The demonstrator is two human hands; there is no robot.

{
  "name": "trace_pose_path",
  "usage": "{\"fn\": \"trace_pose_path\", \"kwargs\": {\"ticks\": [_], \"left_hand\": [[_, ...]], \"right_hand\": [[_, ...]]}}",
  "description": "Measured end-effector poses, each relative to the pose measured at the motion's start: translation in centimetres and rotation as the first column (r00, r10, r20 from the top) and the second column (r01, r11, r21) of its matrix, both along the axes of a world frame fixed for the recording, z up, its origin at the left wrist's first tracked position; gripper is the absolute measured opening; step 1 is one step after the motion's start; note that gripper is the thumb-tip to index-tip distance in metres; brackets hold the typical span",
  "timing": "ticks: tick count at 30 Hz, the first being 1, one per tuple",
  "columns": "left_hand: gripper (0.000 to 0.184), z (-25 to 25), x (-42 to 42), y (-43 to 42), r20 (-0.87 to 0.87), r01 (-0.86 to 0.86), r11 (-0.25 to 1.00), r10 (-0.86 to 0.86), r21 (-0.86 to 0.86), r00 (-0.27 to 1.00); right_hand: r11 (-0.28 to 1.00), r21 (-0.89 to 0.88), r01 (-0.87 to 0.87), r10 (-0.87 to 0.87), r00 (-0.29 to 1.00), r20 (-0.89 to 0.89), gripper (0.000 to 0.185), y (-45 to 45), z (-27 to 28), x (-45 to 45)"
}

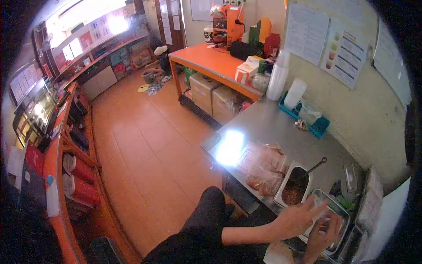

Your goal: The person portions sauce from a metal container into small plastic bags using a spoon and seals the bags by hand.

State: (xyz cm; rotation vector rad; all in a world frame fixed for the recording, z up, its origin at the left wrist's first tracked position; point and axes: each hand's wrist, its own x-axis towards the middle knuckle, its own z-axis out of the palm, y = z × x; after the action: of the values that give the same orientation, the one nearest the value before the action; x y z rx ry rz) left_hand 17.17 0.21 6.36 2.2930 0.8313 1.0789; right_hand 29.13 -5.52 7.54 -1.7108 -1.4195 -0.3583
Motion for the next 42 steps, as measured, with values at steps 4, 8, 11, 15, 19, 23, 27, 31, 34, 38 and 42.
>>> {"fn": "trace_pose_path", "kwargs": {"ticks": [4, 8, 11, 15, 19, 23, 27, 31, 34, 38, 42], "left_hand": [[0.05, -1.1, 0.2, 0.0, 0.141, 0.024, 0.995, -0.037, 0.092, 0.989], [0.052, -1.4, -0.5, -0.3, 0.265, -0.055, 0.985, 0.01, 0.161, 0.964], [0.044, -1.1, -1.0, 0.2, 0.386, -0.208, 0.908, 0.056, 0.363, 0.921], [0.034, -2.0, -1.0, 0.2, 0.377, -0.162, 0.86, -0.038, 0.484, 0.926], [0.021, -0.5, -2.6, 0.2, 0.403, -0.039, 0.959, -0.08, 0.28, 0.912], [0.011, -1.9, -3.1, 1.1, 0.59, 0.465, 0.736, -0.111, -0.492, 0.8], [0.023, -1.8, -3.5, 1.2, 0.758, 0.767, 0.093, -0.114, -0.635, 0.642], [0.021, -0.3, -3.3, 0.5, 0.772, 0.773, 0.345, -0.176, -0.532, 0.61], [0.017, -1.4, -3.3, 0.6, 0.659, 0.497, 0.756, -0.116, -0.427, 0.743], [0.022, -1.0, -3.1, 0.5, 0.244, -0.138, 0.921, 0.237, -0.365, 0.94], [0.021, -2.2, -2.4, -1.1, 0.347, -0.349, 0.936, 0.341, -0.039, 0.874]], "right_hand": [[0.994, 0.094, -0.063, 0.054, 0.994, 0.095, 0.02, 0.3, -1.8, 0.4], [0.987, 0.128, -0.098, 0.128, 0.961, -0.245, 0.014, -0.1, -1.5, -0.5], [0.98, 0.199, -0.014, 0.116, 0.852, -0.511, 0.01, -0.4, -1.2, -0.6], [0.948, 0.273, -0.165, 0.317, 0.377, -0.87, 0.006, -1.1, 0.9, -0.5], [0.87, 0.23, -0.436, 0.297, 0.092, -0.951, 0.011, -1.4, -0.3, 1.1], [0.92, 0.095, -0.379, 0.332, 0.629, -0.702, 0.02, -0.3, -1.2, -0.7], [0.88, 0.203, -0.429, 0.399, 0.436, -0.807, 0.021, -0.7, -0.9, -0.5], [0.961, 0.273, -0.049, 0.277, 0.177, -0.944, 0.021, -0.4, -2.0, -1.4], [0.915, 0.089, -0.392, 0.219, 0.301, -0.928, 0.029, -0.9, -1.4, -2.4], [0.853, 0.293, -0.433, 0.509, 0.565, -0.649, 0.05, -0.6, -2.2, -5.2], [0.994, -0.031, -0.108, 0.06, 0.745, -0.665, 0.051, -0.6, -3.0, -4.2]]}}
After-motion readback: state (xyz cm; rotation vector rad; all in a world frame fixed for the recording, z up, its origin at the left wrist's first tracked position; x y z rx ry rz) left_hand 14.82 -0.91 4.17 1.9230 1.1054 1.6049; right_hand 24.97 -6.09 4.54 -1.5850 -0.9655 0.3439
